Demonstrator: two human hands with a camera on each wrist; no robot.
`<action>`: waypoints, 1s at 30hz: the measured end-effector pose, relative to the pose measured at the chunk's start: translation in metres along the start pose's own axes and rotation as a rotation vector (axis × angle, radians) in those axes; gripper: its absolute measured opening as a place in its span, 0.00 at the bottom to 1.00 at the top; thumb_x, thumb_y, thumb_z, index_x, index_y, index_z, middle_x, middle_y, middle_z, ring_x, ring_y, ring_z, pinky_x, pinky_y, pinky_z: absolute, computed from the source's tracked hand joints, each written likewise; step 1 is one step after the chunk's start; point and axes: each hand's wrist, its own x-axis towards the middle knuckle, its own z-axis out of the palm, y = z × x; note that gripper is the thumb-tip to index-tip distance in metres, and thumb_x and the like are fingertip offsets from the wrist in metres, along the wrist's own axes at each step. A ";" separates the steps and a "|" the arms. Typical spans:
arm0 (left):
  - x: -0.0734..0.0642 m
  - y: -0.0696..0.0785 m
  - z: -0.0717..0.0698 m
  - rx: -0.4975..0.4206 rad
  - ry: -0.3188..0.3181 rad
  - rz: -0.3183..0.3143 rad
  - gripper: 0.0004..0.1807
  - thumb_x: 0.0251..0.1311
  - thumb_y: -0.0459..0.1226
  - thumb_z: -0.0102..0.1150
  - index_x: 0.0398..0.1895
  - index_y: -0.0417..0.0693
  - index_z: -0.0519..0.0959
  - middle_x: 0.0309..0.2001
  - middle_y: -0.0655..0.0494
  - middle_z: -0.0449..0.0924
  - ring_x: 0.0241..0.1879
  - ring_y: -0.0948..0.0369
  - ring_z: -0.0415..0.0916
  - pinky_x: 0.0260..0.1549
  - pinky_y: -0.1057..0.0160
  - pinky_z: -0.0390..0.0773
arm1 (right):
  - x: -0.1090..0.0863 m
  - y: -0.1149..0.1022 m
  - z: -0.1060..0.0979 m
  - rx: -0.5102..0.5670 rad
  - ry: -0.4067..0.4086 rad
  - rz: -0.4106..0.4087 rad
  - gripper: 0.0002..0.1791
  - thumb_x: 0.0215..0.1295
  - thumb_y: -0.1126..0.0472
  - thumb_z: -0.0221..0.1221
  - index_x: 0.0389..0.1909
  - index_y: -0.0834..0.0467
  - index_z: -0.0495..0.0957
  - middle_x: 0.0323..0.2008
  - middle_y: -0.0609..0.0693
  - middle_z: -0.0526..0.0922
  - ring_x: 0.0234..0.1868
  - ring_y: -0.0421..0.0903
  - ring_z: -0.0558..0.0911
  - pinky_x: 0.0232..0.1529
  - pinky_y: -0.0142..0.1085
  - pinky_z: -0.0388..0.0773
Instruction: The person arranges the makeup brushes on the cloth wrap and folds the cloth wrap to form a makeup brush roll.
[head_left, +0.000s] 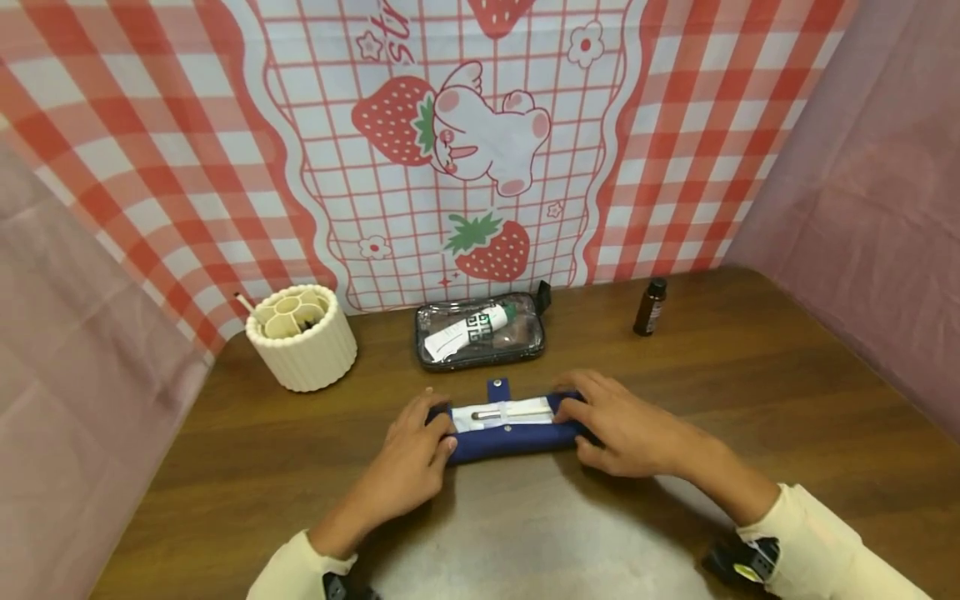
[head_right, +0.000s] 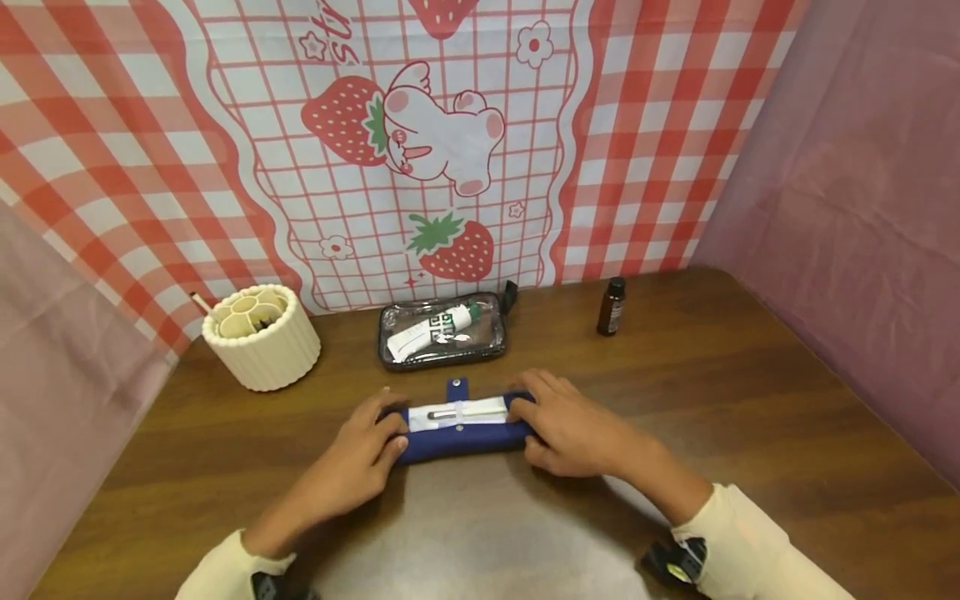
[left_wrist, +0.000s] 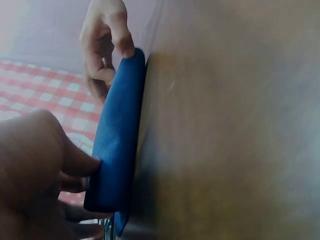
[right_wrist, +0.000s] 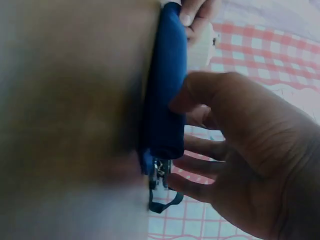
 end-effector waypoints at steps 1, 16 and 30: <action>0.002 -0.001 0.000 -0.013 -0.020 0.004 0.06 0.67 0.31 0.59 0.32 0.48 0.76 0.64 0.35 0.70 0.68 0.36 0.61 0.63 0.35 0.61 | 0.002 0.002 -0.001 0.039 -0.026 0.018 0.14 0.60 0.58 0.62 0.47 0.50 0.78 0.66 0.59 0.68 0.66 0.56 0.68 0.62 0.58 0.68; 0.004 -0.012 0.003 -0.124 -0.010 0.115 0.12 0.61 0.25 0.63 0.45 0.46 0.80 0.51 0.54 0.76 0.57 0.54 0.71 0.63 0.43 0.61 | 0.009 0.008 -0.001 0.149 -0.108 -0.007 0.20 0.64 0.60 0.65 0.55 0.55 0.74 0.56 0.48 0.72 0.57 0.46 0.72 0.61 0.52 0.69; 0.008 -0.010 0.003 -0.050 0.010 0.169 0.25 0.59 0.23 0.61 0.61 0.44 0.80 0.39 0.57 0.69 0.44 0.59 0.66 0.46 0.56 0.69 | 0.023 -0.011 0.003 0.128 -0.053 0.094 0.36 0.69 0.39 0.59 0.72 0.49 0.64 0.62 0.47 0.76 0.62 0.46 0.75 0.64 0.55 0.68</action>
